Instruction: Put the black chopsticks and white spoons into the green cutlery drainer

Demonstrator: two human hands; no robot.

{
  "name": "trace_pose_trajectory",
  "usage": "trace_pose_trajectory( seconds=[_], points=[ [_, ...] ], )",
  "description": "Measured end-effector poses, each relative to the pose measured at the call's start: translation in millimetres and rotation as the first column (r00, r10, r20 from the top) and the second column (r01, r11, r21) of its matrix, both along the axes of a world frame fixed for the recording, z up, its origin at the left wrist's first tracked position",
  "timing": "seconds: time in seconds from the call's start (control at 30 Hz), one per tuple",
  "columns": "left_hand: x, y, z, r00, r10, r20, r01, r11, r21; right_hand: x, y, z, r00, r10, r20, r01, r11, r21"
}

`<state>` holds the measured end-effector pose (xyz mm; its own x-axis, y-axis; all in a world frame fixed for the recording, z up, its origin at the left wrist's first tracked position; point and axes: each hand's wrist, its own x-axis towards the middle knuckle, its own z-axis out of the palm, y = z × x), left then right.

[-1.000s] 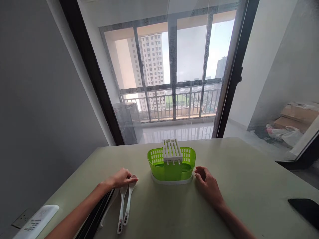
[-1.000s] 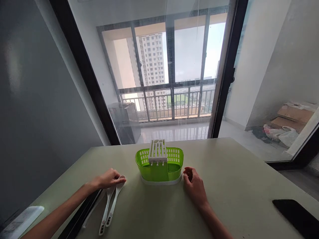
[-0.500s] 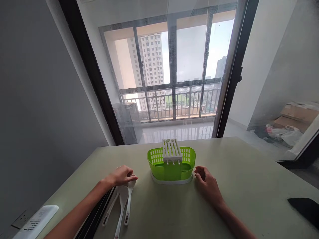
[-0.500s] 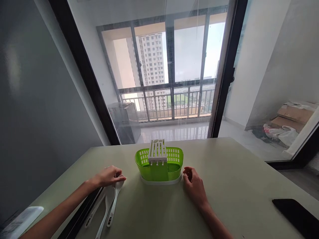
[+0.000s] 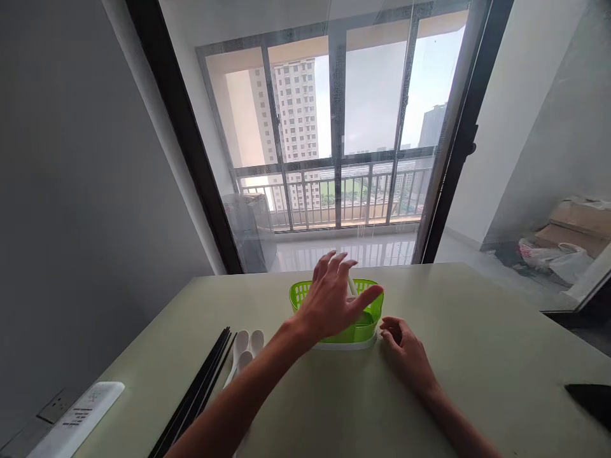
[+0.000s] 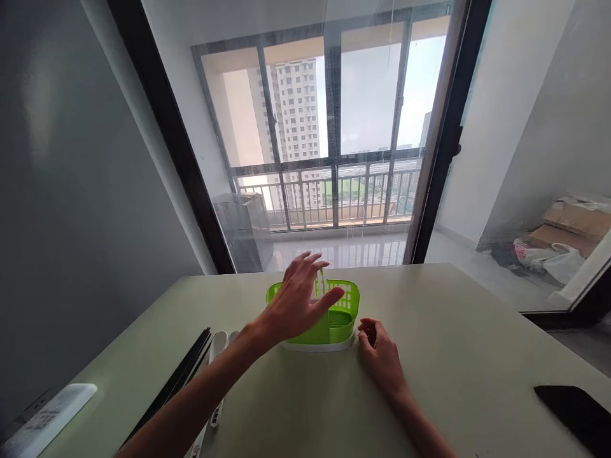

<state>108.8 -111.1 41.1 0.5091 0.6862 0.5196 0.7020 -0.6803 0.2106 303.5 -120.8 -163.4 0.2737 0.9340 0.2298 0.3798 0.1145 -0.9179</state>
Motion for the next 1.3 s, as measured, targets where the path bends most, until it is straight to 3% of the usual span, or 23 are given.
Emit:
trace_pose_trajectory(
  seconds=[0.13,0.27,0.43,0.6,0.77,0.93,1.13,1.3],
  points=[
    [21,-7,-22.5,0.970,0.020,-0.242,-0.015,1.000,0.026,1,0,0.0,1.000,0.009,0.024,-0.009,1.000,-0.014],
    [5,13,-38.1,0.947,0.085,-0.309,-0.040,0.988,0.147,0,3,-3.4,1.000,0.012,-0.002,-0.012,1.000,-0.005],
    [-42,43,-39.8,0.925,0.269,-0.267,-0.191,0.939,0.286,0,2,-3.7,1.000,0.004,0.000,-0.004,1.000,0.007],
    [-105,63,-34.9,0.889,0.387,-0.244,-0.302,0.897,0.323,-1,0,-0.4,1.000,-0.009,-0.012,0.009,1.000,0.004],
    [-165,71,-29.6,0.847,0.474,-0.242,-0.377,0.855,0.356,-2,0,1.0,1.000,-0.005,-0.008,0.005,1.000,-0.008],
    [-202,67,-29.5,0.836,0.502,-0.223,-0.396,0.832,0.388,-3,0,1.7,1.000,0.005,-0.009,-0.006,1.000,-0.028],
    [-216,63,-25.6,0.820,0.536,-0.204,-0.435,0.813,0.387,-4,0,1.5,1.000,-0.006,-0.010,0.006,1.000,-0.018],
    [-187,47,-25.5,0.826,0.535,-0.178,-0.457,0.820,0.345,-4,1,0.4,1.000,-0.004,0.009,0.004,1.000,-0.020]
  ],
)
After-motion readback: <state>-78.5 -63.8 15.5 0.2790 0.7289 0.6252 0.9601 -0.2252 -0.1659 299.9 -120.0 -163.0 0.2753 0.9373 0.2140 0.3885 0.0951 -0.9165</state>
